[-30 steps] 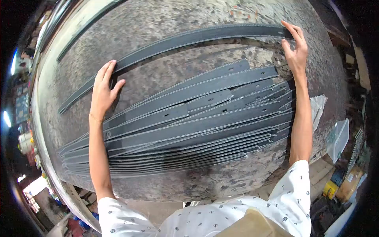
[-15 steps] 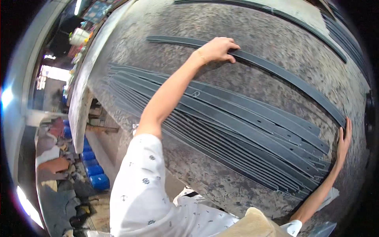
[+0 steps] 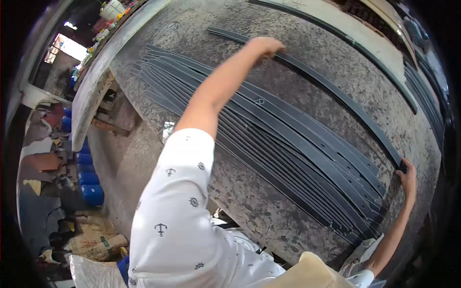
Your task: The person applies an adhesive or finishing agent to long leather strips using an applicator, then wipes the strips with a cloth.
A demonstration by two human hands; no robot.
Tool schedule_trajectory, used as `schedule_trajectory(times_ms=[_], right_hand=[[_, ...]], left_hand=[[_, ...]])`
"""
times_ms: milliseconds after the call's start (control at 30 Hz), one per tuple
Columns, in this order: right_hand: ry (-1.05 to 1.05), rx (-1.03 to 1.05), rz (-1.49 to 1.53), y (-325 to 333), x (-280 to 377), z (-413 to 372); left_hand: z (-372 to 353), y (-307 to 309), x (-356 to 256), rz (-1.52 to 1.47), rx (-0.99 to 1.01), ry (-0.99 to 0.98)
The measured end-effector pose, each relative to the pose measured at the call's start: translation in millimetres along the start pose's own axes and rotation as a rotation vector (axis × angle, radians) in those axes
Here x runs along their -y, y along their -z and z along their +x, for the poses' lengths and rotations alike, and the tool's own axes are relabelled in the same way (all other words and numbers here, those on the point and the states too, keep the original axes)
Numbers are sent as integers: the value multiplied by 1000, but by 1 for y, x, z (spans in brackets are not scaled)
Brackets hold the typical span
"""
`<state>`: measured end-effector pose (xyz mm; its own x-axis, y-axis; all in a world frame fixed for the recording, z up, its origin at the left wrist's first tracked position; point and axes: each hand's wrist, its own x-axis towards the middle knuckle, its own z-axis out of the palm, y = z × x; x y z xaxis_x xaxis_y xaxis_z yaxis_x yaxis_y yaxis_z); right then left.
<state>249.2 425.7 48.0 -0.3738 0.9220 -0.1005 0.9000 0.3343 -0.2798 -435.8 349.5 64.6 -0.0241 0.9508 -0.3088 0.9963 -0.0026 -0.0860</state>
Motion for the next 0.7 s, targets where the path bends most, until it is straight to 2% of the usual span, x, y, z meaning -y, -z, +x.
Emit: schedule_trajectory(times_ms=[33,67,100,133,167,200,233,267,367,467,500,600,667,700], right_hand=[[-13,39,-30,5,11,1],[102,4,63,-5,-16,11],[217,-89,27,-5,-15,6],[7,-41,62,7,18,-6],[134,-139,-35,0,2,-4],[31,-78,-63,7,9,-8],[-49,2,-71,12,24,-9],[-34,-20,-58,19,33,-11],[-32,-52,-81,18,43,-21],[-51,-79,-55,13,34,-20],[-53,-67,-58,11,32,-20],[-21,-57,-30,13,34,-19],[-28,-28,-47,16,39,-17],[-41,5,-65,16,40,-20]], left_hand=[[-18,3,12,-356,-53,316],[-37,5,24,-723,-90,605],[-40,-7,47,-745,-92,516],[-35,-24,82,-629,-176,433],[0,-61,151,-397,-100,206],[-18,-62,154,263,-334,128],[-18,-65,152,233,-305,311],[-17,-53,145,219,-147,405],[-17,-56,156,137,-329,320],[-8,-51,153,203,-302,306],[-3,-57,163,202,-350,271],[-3,-67,177,171,-269,285],[0,-84,188,167,-480,156],[-11,-79,172,164,-486,134]])
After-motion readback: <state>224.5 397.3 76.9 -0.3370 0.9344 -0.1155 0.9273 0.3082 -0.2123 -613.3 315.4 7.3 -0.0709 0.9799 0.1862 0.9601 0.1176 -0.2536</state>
